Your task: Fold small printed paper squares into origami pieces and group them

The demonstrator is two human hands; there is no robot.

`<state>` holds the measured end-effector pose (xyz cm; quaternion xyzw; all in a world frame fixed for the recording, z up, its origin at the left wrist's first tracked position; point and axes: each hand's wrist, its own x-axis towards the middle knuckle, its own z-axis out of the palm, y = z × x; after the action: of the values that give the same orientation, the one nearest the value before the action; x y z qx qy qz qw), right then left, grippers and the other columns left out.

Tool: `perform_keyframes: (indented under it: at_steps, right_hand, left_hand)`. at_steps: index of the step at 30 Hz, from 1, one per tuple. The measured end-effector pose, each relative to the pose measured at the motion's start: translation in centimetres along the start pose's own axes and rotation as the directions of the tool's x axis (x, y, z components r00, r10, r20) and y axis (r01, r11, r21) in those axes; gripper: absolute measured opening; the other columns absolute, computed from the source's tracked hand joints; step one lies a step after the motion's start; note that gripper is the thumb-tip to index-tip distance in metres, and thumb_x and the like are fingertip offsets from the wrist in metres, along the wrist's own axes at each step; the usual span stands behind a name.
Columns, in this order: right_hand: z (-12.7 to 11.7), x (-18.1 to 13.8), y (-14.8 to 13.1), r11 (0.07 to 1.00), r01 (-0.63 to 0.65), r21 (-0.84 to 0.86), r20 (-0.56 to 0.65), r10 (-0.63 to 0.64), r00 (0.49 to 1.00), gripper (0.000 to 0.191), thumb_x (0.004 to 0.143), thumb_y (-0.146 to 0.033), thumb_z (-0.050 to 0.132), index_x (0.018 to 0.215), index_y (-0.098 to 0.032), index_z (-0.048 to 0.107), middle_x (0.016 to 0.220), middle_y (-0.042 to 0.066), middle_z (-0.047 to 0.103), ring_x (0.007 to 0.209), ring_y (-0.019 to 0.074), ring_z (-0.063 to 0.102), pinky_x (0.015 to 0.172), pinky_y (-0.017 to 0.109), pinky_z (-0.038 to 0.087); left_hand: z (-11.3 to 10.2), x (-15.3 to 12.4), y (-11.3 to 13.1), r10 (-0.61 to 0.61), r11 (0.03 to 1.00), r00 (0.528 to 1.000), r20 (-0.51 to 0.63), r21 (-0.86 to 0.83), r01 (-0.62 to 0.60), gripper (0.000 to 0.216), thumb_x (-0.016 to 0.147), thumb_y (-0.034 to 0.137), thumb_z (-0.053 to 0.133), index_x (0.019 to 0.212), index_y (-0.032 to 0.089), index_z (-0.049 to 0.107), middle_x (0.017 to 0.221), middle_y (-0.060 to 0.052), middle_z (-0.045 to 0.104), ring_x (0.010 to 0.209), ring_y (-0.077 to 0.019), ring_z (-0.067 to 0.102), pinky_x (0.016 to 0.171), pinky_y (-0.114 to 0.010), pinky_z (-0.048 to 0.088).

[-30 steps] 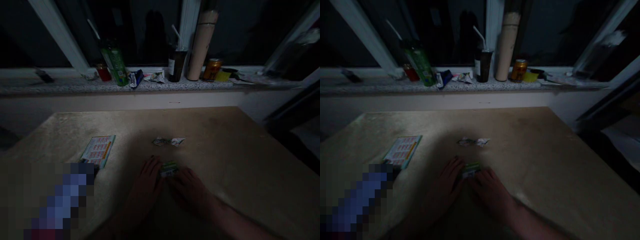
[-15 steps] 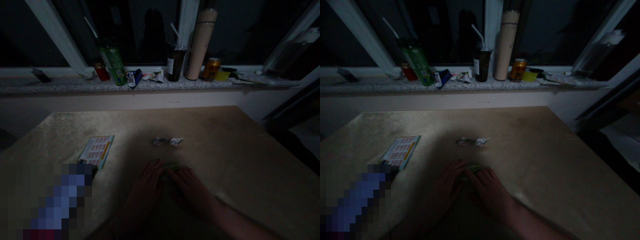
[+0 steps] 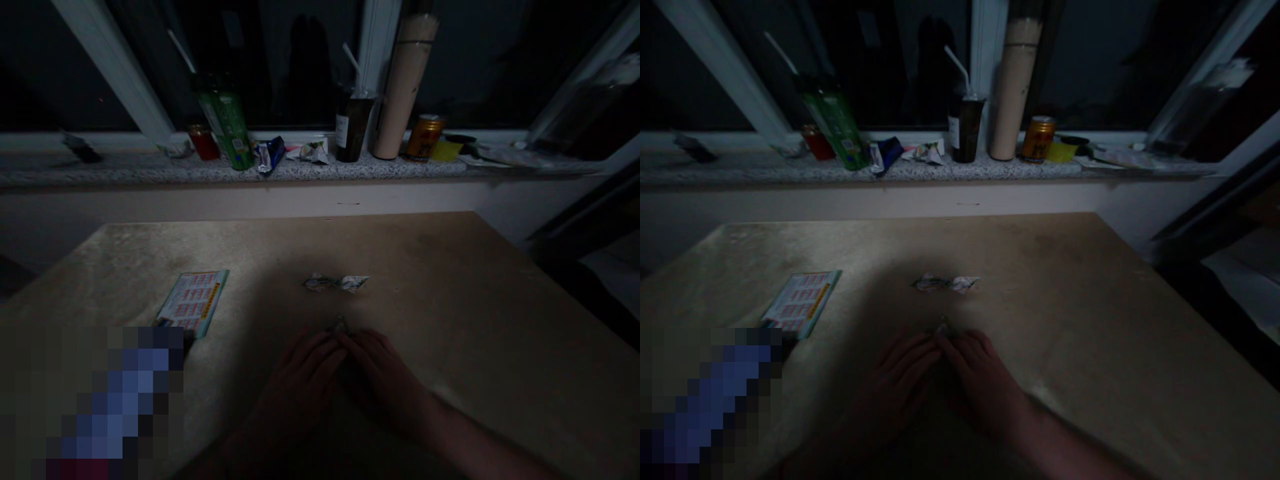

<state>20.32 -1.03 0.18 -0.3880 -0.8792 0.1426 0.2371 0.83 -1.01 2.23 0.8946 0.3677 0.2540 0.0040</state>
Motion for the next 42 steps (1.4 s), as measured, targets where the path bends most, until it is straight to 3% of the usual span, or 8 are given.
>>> perform_keyframes:
  at_steps: [17,24,30,37,42]
  right_hand:
    - [-0.4,-0.3,0.6,0.998,-0.067,-0.016,-0.007,0.067,0.998,0.052,0.085,-0.016,0.047,0.134,-0.018,0.032,0.128,0.012,0.052,0.124,0.0247,0.04,0.104,0.052,0.032]
    - [-1.2,-0.2,0.3,0.993,-0.11,0.039,0.0,0.11,0.994,0.047,0.084,-0.023,0.052,0.128,-0.017,0.036,0.126,0.012,0.054,0.124,0.0259,0.041,0.106,0.054,0.028]
    - [-1.3,0.0,0.3,0.986,-0.147,0.074,-0.01,0.149,0.989,0.036,0.087,-0.019,0.047,0.122,-0.019,0.041,0.121,0.01,0.057,0.121,0.0241,0.046,0.107,0.055,0.024]
    - [-0.9,0.1,0.9,0.988,-0.147,0.039,-0.007,0.147,0.989,0.035,0.087,-0.019,0.048,0.122,-0.021,0.047,0.118,0.009,0.059,0.122,0.024,0.044,0.107,0.056,0.024]
    - [-0.5,0.0,1.3,0.984,-0.155,-0.088,-0.034,0.153,0.988,0.039,0.086,-0.016,0.05,0.124,-0.025,0.052,0.13,0.011,0.049,0.126,0.0264,0.039,0.103,0.058,0.028]
  left_hand:
    - [-0.6,-0.2,-0.1,-0.158,0.987,0.984,0.086,0.044,0.154,0.029,0.089,0.019,0.044,0.115,0.02,0.055,0.119,-0.003,0.06,0.112,-0.0201,0.05,0.104,-0.043,0.032]
    - [-0.3,-0.5,-0.4,-0.156,0.979,0.979,0.135,0.154,0.135,0.029,0.089,0.024,0.045,0.116,0.021,0.054,0.12,-0.003,0.059,0.117,-0.0227,0.047,0.107,-0.048,0.024]
    - [0.0,-0.7,-0.1,-0.107,0.965,0.984,0.145,0.252,0.068,0.03,0.089,0.024,0.043,0.116,0.018,0.056,0.123,-0.006,0.059,0.122,-0.0244,0.043,0.108,-0.046,0.022]
    - [0.7,-1.9,0.2,-0.068,0.954,0.97,0.234,0.3,-0.006,0.046,0.09,0.028,0.04,0.133,0.013,0.041,0.14,-0.01,0.042,0.131,-0.026,0.032,0.107,-0.044,0.025]
    - [1.1,-2.6,0.2,-0.078,0.974,0.96,0.27,0.224,0.016,0.054,0.089,0.027,0.04,0.139,0.008,0.03,0.144,-0.013,0.033,0.132,-0.0244,0.029,0.106,-0.036,0.03]
